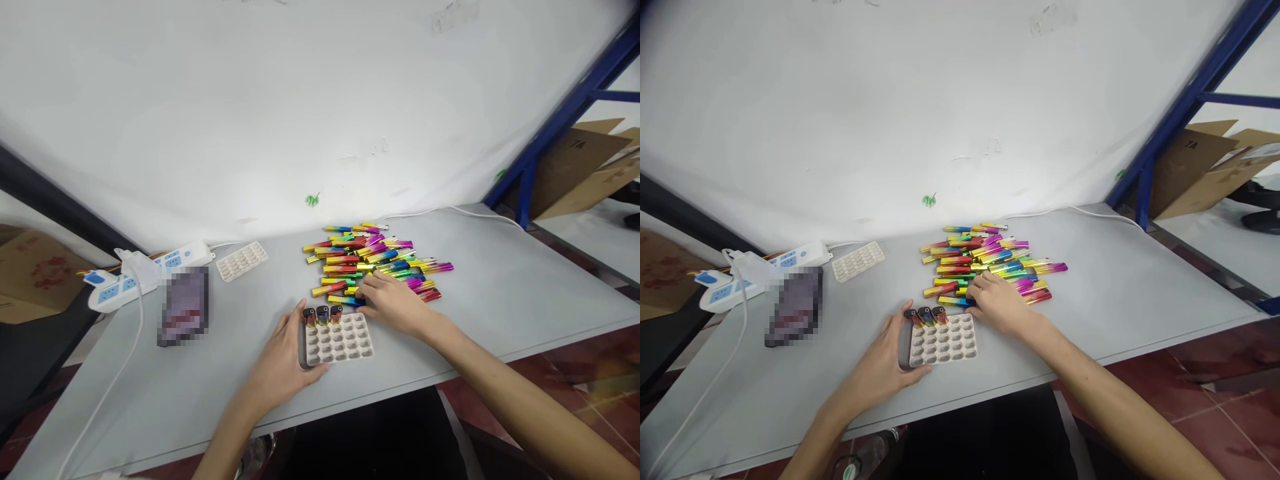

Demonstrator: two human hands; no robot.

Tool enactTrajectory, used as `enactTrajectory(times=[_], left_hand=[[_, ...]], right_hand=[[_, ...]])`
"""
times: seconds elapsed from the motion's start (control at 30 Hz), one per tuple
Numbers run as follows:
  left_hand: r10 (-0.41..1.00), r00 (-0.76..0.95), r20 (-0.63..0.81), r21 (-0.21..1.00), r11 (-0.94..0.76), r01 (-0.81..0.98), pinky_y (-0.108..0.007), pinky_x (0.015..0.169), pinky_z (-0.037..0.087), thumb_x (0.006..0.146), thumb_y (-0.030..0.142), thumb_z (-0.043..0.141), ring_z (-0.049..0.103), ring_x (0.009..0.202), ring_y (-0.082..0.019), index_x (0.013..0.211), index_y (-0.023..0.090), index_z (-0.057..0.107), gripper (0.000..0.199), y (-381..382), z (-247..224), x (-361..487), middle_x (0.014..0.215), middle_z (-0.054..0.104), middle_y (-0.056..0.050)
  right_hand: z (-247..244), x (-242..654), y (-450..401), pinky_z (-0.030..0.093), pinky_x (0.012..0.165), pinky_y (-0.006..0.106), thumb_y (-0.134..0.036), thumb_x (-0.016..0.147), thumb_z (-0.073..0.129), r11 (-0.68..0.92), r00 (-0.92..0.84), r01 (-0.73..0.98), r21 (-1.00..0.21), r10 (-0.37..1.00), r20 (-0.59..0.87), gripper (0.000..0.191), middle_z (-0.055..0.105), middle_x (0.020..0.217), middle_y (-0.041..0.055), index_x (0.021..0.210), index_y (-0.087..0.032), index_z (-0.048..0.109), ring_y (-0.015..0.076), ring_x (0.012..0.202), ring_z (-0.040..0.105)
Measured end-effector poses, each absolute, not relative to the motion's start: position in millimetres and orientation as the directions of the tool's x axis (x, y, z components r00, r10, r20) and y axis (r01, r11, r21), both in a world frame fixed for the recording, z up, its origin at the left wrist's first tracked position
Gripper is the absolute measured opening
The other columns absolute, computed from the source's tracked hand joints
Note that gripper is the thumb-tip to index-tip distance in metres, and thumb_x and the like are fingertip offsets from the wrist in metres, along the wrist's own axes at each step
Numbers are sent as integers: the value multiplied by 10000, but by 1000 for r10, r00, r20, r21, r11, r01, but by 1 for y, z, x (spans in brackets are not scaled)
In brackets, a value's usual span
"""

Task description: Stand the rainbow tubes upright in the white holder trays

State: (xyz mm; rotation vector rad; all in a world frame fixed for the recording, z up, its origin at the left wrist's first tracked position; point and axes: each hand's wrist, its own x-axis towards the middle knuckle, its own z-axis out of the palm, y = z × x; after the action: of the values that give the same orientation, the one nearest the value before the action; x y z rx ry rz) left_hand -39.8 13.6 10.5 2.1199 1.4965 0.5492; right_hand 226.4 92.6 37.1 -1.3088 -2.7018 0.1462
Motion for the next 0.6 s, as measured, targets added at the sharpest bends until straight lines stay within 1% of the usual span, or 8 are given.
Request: enactTrajectory(times=[0.07,0.13,0.2,0.3,0.37,0.47,0.53,0.6], left_hand=[[953,301,27,593,-258,763,-514,1088,445,757,436,769,439,1400,-352,1588,231,77,1101,13,10,-44,1486,463,-158],[961,275,19,590,-233,773,-509,1101,435,755,461,774,448,1396,-346,1585,242,108,1087,11,8,-47,1492,460,-150],[967,253,14,592,-212,778,-501,1115,425,764,474,769,450,1397,-335,1578,246,128,1061,9,5,-48,1512,439,-145],[969,247,24,598,-212,773,-492,1123,422,774,475,765,449,1399,-324,1564,249,154,1024,6,2,-49,1535,408,-145],[968,245,45,600,-223,768,-492,1119,427,773,469,770,452,1397,-326,1553,252,182,1001,5,0,-48,1526,420,-142],[971,230,67,606,-223,764,-494,1098,448,767,453,779,473,1377,-331,1551,258,188,1001,5,-2,-48,1506,439,-139],[970,232,69,612,-225,758,-499,1092,453,768,445,781,487,1362,-331,1548,260,191,995,5,-2,-48,1492,450,-138],[969,236,70,616,-228,754,-512,1093,449,765,446,784,490,1356,-335,1546,259,194,997,5,-2,-48,1475,461,-140]], right_hand=[[34,227,90,480,839,431,-263,893,648,602,-593,782,-161,798,107,134,666,968,117,969,-154,666,288,948,569],[33,230,87,479,840,430,-242,884,625,571,-550,779,-259,820,156,84,652,950,103,930,-172,630,280,947,563],[32,235,86,482,841,412,-255,886,613,520,-481,726,-451,852,207,75,646,993,87,923,-197,584,259,964,568],[32,239,87,494,819,374,-360,928,590,356,-351,522,-775,918,185,151,654,1046,61,942,-223,526,216,948,601],[30,237,89,499,764,351,-451,930,591,240,-277,391,-889,951,134,237,657,963,37,962,-231,510,193,862,613],[28,228,89,478,666,316,-526,886,640,190,-211,293,-937,969,130,327,599,798,-9,964,-230,523,165,725,572],[28,220,87,474,646,309,-528,863,669,207,-213,273,-940,965,151,336,572,756,-23,951,-228,545,156,691,556],[31,211,84,494,663,310,-503,853,691,230,-254,279,-932,954,160,317,594,763,-21,950,-228,564,157,702,582]])
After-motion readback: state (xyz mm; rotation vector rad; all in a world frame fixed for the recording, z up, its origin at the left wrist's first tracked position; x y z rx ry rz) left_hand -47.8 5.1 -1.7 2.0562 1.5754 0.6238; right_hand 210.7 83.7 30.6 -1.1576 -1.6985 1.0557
